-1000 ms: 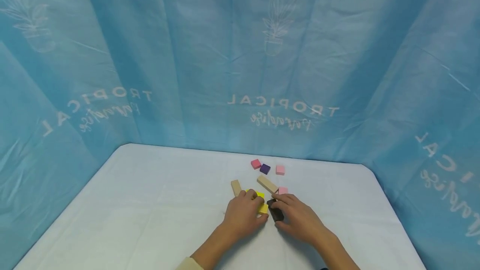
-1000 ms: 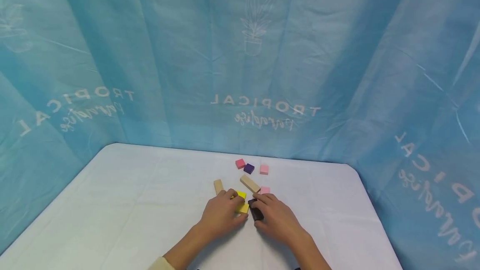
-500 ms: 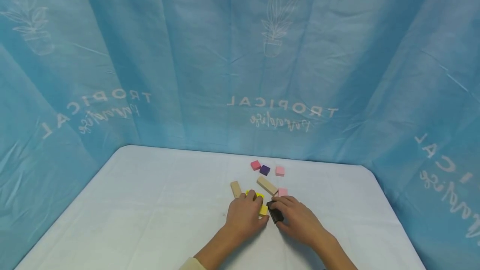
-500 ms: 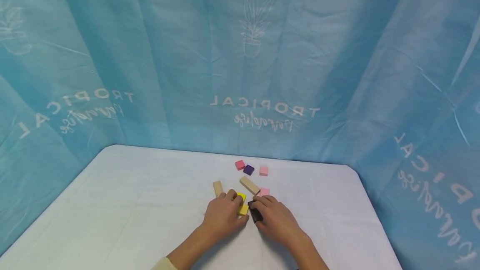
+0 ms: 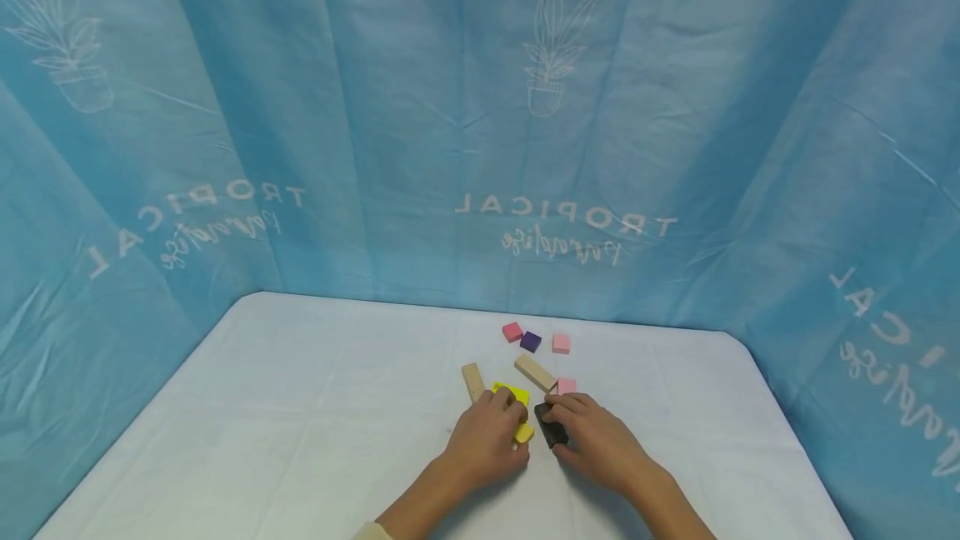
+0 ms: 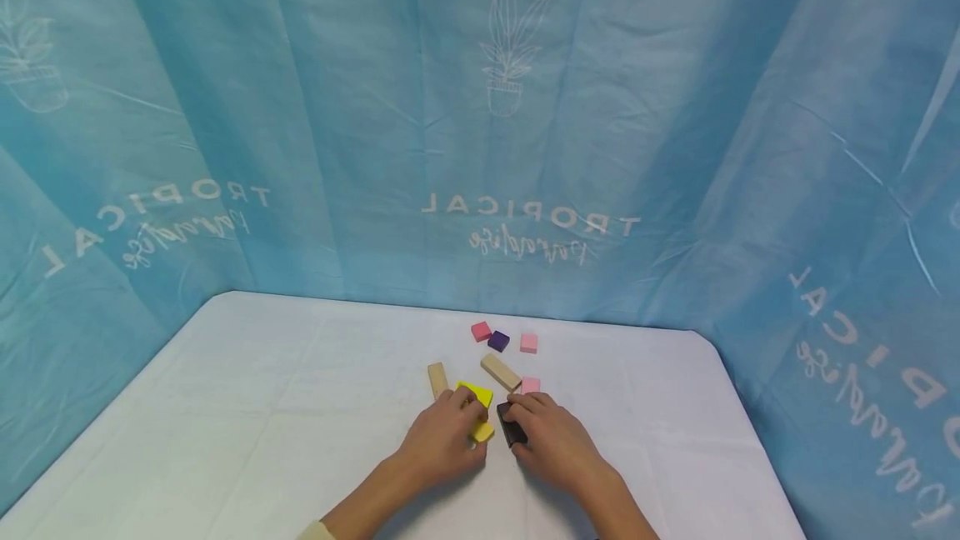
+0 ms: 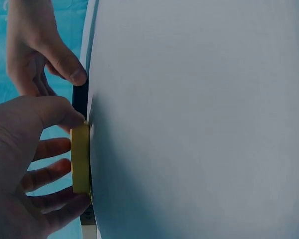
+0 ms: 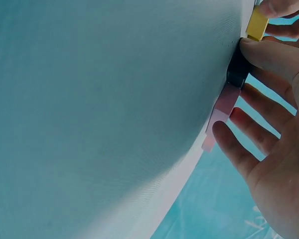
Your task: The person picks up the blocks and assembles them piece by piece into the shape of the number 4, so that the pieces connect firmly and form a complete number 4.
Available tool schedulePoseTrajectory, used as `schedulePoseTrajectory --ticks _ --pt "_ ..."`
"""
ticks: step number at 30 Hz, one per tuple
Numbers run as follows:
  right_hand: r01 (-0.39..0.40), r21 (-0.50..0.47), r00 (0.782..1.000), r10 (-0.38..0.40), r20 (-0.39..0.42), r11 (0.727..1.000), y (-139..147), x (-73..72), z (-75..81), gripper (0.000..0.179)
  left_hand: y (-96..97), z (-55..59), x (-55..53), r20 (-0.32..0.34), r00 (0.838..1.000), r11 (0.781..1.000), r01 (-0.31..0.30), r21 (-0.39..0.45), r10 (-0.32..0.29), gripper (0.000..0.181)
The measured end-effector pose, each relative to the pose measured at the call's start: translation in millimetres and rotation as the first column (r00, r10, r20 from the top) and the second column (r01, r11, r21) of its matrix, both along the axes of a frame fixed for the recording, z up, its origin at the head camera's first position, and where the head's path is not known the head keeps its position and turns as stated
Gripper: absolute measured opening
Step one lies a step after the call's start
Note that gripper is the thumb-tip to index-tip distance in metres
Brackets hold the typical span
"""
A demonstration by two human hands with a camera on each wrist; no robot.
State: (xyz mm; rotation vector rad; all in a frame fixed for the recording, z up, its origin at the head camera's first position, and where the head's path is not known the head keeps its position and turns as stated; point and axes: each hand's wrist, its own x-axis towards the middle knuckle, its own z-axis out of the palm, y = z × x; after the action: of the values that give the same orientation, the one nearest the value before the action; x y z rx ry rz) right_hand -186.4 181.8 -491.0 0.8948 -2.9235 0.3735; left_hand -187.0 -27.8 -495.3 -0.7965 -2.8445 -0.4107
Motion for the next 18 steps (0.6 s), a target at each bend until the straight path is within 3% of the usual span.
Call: schedulePoseTrajectory --ticks 7,13,18 --pt "0.02 0.025 0.999 -0.021 0.048 0.999 -1 0.3 1.7 0.038 -9.9 4.1 -0.1 0.126 0.989 0.996 0.071 0.059 -0.078 0.03" --pt "0.023 0.037 0.998 -0.025 0.059 0.999 -1 -0.5 1.4 0.039 -21.3 7.1 2.1 0.1 0.971 0.972 0.203 0.117 -0.215 0.028" --pt "0.017 0.033 0.998 -0.018 0.052 0.999 -1 -1.2 1.1 0.039 -28.7 7.2 3.6 0.075 0.959 0.956 0.264 0.125 -0.275 0.027"
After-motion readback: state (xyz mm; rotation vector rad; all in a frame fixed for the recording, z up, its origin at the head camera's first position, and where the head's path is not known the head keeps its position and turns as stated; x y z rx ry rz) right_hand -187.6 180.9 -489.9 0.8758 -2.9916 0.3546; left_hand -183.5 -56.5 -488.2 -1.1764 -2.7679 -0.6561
